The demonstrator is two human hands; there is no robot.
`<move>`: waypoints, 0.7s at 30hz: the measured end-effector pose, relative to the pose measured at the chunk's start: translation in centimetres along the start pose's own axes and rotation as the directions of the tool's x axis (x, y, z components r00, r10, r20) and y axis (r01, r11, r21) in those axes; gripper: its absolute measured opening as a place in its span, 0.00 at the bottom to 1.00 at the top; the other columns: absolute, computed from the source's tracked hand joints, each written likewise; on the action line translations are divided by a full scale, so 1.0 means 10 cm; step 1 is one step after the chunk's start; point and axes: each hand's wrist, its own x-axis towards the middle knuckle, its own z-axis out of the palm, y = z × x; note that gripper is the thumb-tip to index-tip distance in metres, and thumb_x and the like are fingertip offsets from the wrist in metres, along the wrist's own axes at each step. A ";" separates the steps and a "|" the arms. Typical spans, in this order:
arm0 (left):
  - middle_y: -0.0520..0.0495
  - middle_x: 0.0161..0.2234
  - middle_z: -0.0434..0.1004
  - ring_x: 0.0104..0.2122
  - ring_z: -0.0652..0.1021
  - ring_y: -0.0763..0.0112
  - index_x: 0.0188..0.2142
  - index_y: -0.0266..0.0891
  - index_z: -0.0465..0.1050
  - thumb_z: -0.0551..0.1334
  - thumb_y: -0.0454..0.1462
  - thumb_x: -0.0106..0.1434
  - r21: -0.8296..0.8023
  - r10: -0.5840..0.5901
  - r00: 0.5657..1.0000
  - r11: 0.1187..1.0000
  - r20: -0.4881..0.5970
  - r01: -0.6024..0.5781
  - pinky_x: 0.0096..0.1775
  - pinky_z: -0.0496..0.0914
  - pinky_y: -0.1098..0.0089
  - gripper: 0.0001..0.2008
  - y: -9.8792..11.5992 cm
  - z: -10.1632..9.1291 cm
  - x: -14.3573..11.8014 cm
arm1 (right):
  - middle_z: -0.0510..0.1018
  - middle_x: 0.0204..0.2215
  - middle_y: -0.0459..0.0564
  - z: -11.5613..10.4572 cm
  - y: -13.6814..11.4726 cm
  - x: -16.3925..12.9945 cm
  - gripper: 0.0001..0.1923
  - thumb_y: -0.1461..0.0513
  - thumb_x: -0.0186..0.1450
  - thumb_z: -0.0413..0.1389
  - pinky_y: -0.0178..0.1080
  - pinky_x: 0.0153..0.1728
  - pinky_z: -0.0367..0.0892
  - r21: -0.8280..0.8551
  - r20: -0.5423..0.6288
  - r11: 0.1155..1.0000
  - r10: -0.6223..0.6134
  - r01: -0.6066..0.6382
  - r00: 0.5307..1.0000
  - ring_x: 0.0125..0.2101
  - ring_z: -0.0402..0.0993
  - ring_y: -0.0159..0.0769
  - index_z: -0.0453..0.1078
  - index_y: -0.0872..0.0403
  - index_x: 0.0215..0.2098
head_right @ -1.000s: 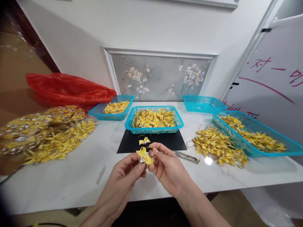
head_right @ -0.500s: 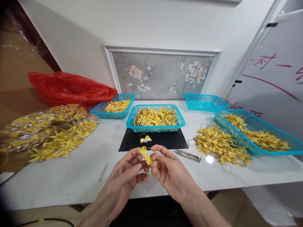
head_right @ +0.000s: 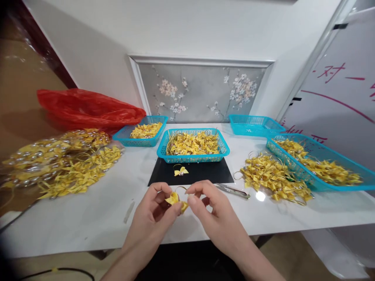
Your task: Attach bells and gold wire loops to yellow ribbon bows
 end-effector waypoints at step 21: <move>0.57 0.30 0.77 0.29 0.79 0.74 0.38 0.47 0.63 0.61 0.33 0.63 0.585 0.407 0.911 0.725 0.061 -0.363 0.34 0.72 0.75 0.08 -0.09 -0.02 -0.12 | 0.75 0.29 0.45 0.05 -0.17 -0.07 0.05 0.64 0.67 0.53 0.34 0.30 0.62 -0.228 0.087 0.969 -0.077 0.095 0.993 0.29 0.70 0.33 0.69 0.52 0.33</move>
